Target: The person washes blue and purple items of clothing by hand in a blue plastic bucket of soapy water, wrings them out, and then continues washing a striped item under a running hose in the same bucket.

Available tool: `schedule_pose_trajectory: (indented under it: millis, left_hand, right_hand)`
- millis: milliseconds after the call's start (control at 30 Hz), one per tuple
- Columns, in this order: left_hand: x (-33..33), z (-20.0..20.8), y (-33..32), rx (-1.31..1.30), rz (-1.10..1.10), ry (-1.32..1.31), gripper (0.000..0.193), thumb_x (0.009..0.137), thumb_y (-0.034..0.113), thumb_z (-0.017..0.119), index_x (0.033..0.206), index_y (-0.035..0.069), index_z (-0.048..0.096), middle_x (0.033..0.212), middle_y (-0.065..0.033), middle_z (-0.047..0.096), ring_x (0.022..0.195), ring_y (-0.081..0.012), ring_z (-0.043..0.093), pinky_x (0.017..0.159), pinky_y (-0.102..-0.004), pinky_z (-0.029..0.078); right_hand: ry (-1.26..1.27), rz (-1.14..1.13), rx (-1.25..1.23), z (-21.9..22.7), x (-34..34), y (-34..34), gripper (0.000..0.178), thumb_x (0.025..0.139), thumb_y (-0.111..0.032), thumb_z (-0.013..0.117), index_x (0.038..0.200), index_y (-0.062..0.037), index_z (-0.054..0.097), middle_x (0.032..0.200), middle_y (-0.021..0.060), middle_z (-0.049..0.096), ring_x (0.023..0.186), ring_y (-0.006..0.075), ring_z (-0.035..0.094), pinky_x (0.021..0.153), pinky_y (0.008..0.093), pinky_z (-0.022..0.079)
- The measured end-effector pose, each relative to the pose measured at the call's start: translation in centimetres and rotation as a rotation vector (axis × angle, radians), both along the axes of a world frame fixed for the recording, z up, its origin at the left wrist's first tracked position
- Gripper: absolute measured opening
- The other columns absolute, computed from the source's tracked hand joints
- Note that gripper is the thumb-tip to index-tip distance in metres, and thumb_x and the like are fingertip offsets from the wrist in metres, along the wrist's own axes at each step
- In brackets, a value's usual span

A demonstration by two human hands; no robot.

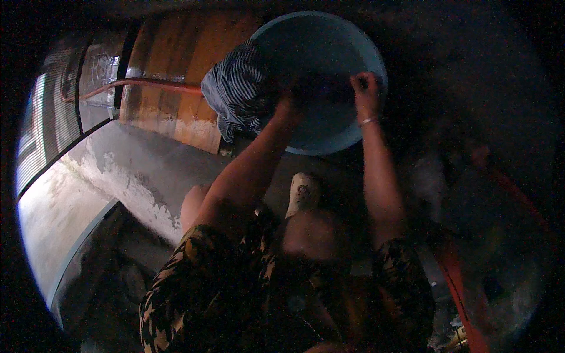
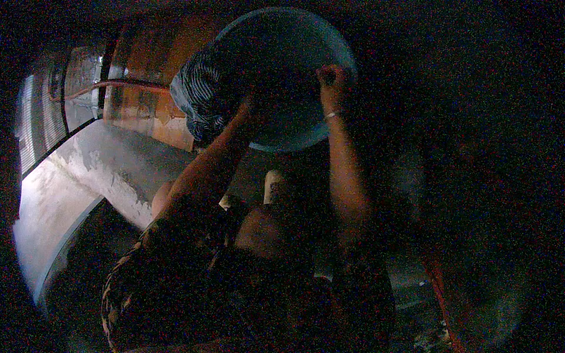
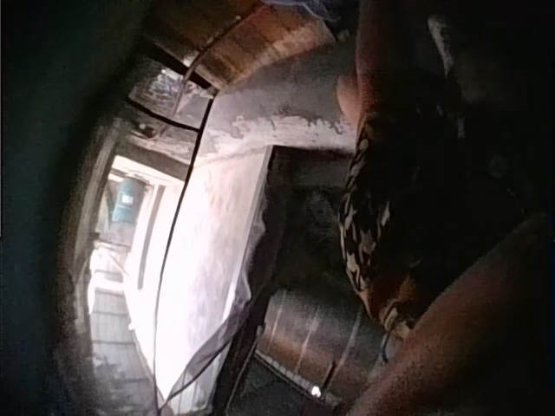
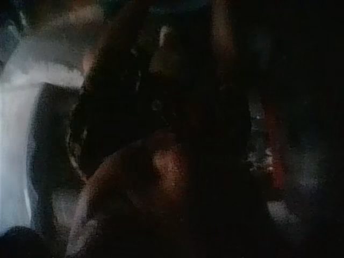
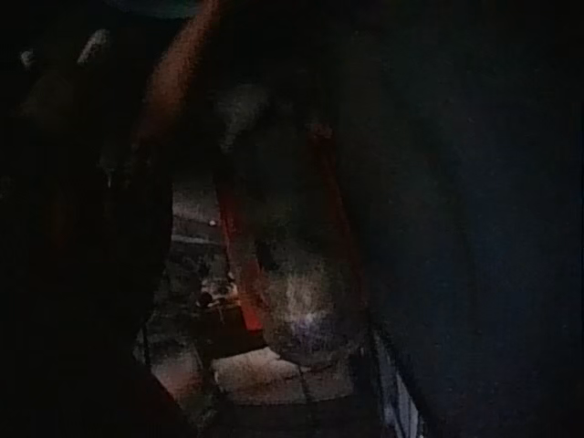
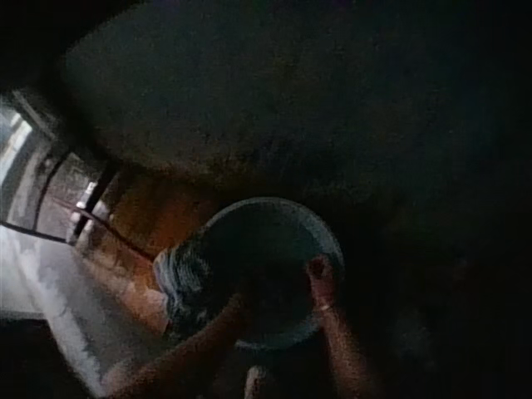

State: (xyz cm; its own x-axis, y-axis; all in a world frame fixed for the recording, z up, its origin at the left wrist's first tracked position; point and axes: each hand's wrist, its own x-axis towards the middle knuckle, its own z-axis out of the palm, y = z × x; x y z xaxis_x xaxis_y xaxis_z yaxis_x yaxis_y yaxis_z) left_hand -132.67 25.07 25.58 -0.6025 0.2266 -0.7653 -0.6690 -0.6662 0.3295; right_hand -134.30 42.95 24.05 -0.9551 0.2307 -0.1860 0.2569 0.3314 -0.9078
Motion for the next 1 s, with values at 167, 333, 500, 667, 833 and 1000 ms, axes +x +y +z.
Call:
schedule_pose_trajectory:
  millis: [167, 333, 500, 667, 833, 1000]
  left_hand:
    - [0.8, -2.6, 2.4, -0.125, 0.016, 0.015, 0.034, 0.082, 0.033, 0.045, 0.105, 0.007, 0.048, 0.101, -0.0093, 0.054, 0.090, -0.0251, 0.052, 0.081, -0.0353, 0.041]
    - [1.2, -4.6, 0.6, -0.037, -0.033, 0.022, 0.034, 0.082, 0.034, 0.046, 0.104, 0.008, 0.049, 0.099, -0.0091, 0.054, 0.089, -0.0241, 0.052, 0.080, -0.0349, 0.042]
    - [1.0, -4.3, 3.5, 0.050, -0.060, 0.010, 0.034, 0.081, 0.035, 0.046, 0.103, 0.009, 0.049, 0.098, -0.0088, 0.054, 0.088, -0.0232, 0.053, 0.078, -0.0346, 0.042]
    - [0.6, -3.2, 5.8, 0.024, -0.055, 0.007, 0.034, 0.081, 0.035, 0.047, 0.103, 0.009, 0.050, 0.097, -0.0086, 0.054, 0.086, -0.0222, 0.053, 0.076, -0.0343, 0.043]
    - [0.8, -4.4, 2.1, -0.301, -0.292, 0.321, 0.034, 0.080, 0.036, 0.048, 0.102, 0.010, 0.050, 0.096, -0.0084, 0.055, 0.085, -0.0213, 0.053, 0.074, -0.0339, 0.044]
    - [0.0, 6.7, 5.4, 0.007, -0.217, 0.086, 0.037, 0.078, 0.038, 0.050, 0.103, 0.011, 0.050, 0.098, -0.0091, 0.055, 0.088, -0.0218, 0.054, 0.076, -0.0349, 0.044]
  right_hand:
    - [0.017, 0.630, 0.989, -7.6, 1.0, -1.0, 0.020, 0.072, -0.010, 0.057, 0.090, -0.0036, 0.052, 0.103, 0.0148, 0.050, 0.093, 0.0335, 0.048, 0.078, 0.0410, 0.039]
    - [0.139, 0.274, 0.203, 1.7, 4.1, -7.4, 0.022, 0.074, -0.023, 0.058, 0.084, -0.0044, 0.052, 0.099, 0.0150, 0.051, 0.088, 0.0308, 0.050, 0.072, 0.0380, 0.041]
    - [0.300, 0.321, 0.372, 7.1, 7.1, -9.6, 0.023, 0.076, -0.026, 0.057, 0.078, -0.0052, 0.050, 0.086, 0.0140, 0.054, 0.079, 0.0300, 0.054, 0.064, 0.0371, 0.043]
    - [-0.166, 0.039, 0.156, 0.9, -1.0, -4.2, 0.022, 0.082, -0.027, 0.047, 0.083, -0.0060, 0.053, 0.076, 0.0149, 0.058, 0.069, 0.0328, 0.056, 0.060, 0.0379, 0.043]
    - [0.206, -0.040, 0.351, 2.9, 3.5, -10.7, 0.023, 0.081, -0.026, 0.047, 0.083, -0.0045, 0.055, 0.075, 0.0153, 0.059, 0.069, 0.0302, 0.057, 0.064, 0.0349, 0.043]
    - [-0.338, -0.066, -0.380, -1.8, 0.1, 2.5, 0.026, 0.079, -0.028, 0.051, 0.095, -0.0075, 0.055, 0.095, 0.0071, 0.057, 0.088, 0.0189, 0.053, 0.070, 0.0298, 0.042]
